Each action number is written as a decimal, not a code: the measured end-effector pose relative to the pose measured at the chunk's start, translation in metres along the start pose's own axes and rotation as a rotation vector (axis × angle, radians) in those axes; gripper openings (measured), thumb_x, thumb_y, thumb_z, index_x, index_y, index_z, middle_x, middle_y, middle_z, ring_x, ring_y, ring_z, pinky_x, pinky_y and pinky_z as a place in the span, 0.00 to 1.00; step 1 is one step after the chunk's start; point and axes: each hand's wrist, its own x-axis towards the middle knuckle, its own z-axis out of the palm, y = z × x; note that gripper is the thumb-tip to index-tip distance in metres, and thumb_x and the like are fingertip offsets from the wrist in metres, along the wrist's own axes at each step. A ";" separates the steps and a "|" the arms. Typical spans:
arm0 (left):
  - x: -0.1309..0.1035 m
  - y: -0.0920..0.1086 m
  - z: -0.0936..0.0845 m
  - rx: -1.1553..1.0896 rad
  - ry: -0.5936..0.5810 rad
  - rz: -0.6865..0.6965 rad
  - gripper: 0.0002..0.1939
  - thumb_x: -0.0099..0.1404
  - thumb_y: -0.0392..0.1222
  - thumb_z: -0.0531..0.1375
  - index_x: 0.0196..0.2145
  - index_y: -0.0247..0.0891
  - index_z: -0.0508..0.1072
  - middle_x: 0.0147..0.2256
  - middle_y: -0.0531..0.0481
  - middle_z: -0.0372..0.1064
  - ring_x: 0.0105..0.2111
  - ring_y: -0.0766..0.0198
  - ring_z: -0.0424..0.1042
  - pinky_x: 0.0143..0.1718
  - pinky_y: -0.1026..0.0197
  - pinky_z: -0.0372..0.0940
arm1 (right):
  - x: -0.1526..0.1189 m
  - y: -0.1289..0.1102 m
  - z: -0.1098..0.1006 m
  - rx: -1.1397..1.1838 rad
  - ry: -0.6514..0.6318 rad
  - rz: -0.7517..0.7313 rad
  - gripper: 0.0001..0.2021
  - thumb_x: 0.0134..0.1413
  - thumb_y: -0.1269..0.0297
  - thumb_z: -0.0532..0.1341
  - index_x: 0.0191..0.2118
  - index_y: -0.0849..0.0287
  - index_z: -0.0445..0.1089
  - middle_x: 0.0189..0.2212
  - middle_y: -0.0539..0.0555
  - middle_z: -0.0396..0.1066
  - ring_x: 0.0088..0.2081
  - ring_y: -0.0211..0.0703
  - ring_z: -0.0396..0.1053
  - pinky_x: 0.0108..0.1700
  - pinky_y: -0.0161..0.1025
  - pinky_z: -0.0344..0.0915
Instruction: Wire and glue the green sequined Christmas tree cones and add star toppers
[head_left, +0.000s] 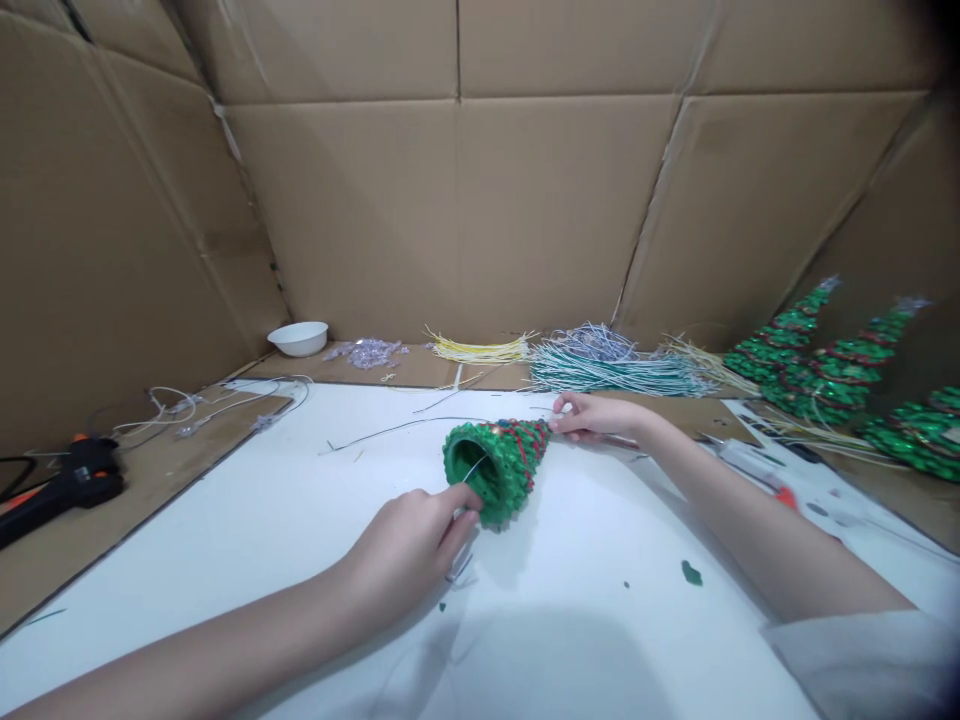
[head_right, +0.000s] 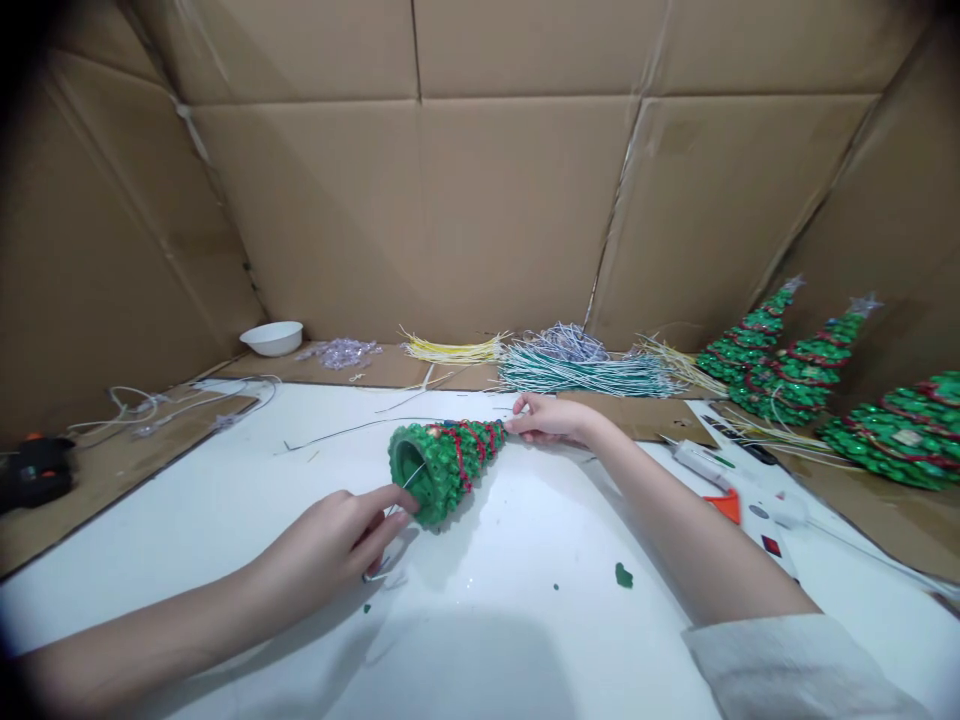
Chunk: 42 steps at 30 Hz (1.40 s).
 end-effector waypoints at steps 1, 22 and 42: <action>0.003 0.001 0.000 0.034 0.019 -0.004 0.15 0.66 0.45 0.46 0.37 0.42 0.71 0.18 0.52 0.67 0.19 0.60 0.66 0.23 0.63 0.51 | 0.000 -0.001 0.000 -0.023 0.020 0.001 0.25 0.41 0.47 0.65 0.39 0.56 0.56 0.19 0.42 0.61 0.17 0.29 0.50 0.19 0.31 0.46; 0.045 0.004 0.001 -0.859 -0.121 0.058 0.24 0.48 0.29 0.51 0.44 0.37 0.69 0.47 0.46 0.70 0.50 0.56 0.66 0.55 0.52 0.57 | -0.011 -0.027 -0.001 -0.324 0.092 -0.137 0.10 0.42 0.75 0.55 0.33 0.60 0.69 0.25 0.49 0.67 0.23 0.34 0.61 0.27 0.32 0.57; 0.058 0.002 0.005 -0.255 -0.020 0.339 0.18 0.58 0.31 0.49 0.38 0.41 0.76 0.45 0.47 0.72 0.53 0.51 0.64 0.56 0.54 0.55 | -0.012 -0.036 0.009 -0.628 0.315 -0.203 0.05 0.47 0.68 0.60 0.26 0.61 0.72 0.28 0.54 0.72 0.30 0.40 0.65 0.31 0.34 0.55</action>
